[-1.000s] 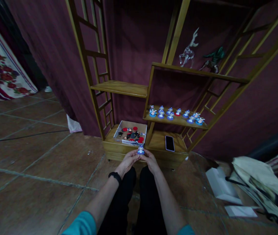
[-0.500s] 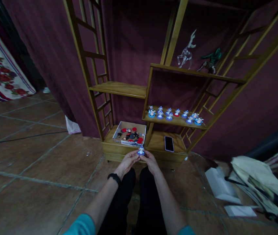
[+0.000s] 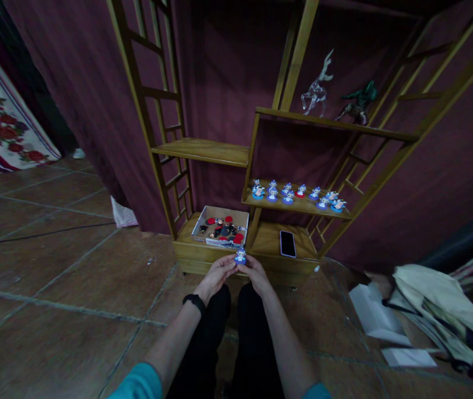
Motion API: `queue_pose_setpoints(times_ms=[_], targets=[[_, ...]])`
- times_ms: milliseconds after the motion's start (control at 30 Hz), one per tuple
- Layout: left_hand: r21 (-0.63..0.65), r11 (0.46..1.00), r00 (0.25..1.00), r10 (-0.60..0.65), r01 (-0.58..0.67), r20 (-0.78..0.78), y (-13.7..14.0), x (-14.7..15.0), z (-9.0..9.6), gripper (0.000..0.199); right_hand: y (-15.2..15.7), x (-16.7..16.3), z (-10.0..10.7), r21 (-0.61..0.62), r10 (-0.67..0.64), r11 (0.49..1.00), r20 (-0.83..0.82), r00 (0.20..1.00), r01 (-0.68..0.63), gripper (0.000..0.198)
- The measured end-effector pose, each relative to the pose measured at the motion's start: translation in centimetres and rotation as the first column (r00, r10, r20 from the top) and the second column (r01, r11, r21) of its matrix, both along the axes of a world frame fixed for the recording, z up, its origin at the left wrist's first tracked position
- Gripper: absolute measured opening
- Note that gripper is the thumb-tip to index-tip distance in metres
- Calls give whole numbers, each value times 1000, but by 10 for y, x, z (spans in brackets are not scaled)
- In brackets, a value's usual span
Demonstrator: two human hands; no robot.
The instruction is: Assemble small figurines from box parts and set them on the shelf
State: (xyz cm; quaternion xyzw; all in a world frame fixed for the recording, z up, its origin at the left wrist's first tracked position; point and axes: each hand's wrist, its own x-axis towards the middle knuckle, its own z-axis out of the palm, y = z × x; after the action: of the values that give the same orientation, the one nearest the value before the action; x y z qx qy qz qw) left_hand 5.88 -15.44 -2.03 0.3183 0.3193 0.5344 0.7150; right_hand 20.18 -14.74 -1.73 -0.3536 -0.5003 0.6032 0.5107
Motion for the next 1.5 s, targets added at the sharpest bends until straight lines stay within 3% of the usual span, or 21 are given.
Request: queue_pose_setpoints(times_ms=[467,1067,1500], targets=[[11,1000,1000,7,-7,-22,-1,0,1,37,0,0,-1,-11,3,1000,-43,999,-3,40],[45,999,1000,13,-12,-26,1,-2,-5,40,10,0,-21,36,-10,999,-32,999,11,51],[30,999,998,42,-41,-38,2,-3,-5,36,7,-6,-15,55,-65,996,20,998,64,52]])
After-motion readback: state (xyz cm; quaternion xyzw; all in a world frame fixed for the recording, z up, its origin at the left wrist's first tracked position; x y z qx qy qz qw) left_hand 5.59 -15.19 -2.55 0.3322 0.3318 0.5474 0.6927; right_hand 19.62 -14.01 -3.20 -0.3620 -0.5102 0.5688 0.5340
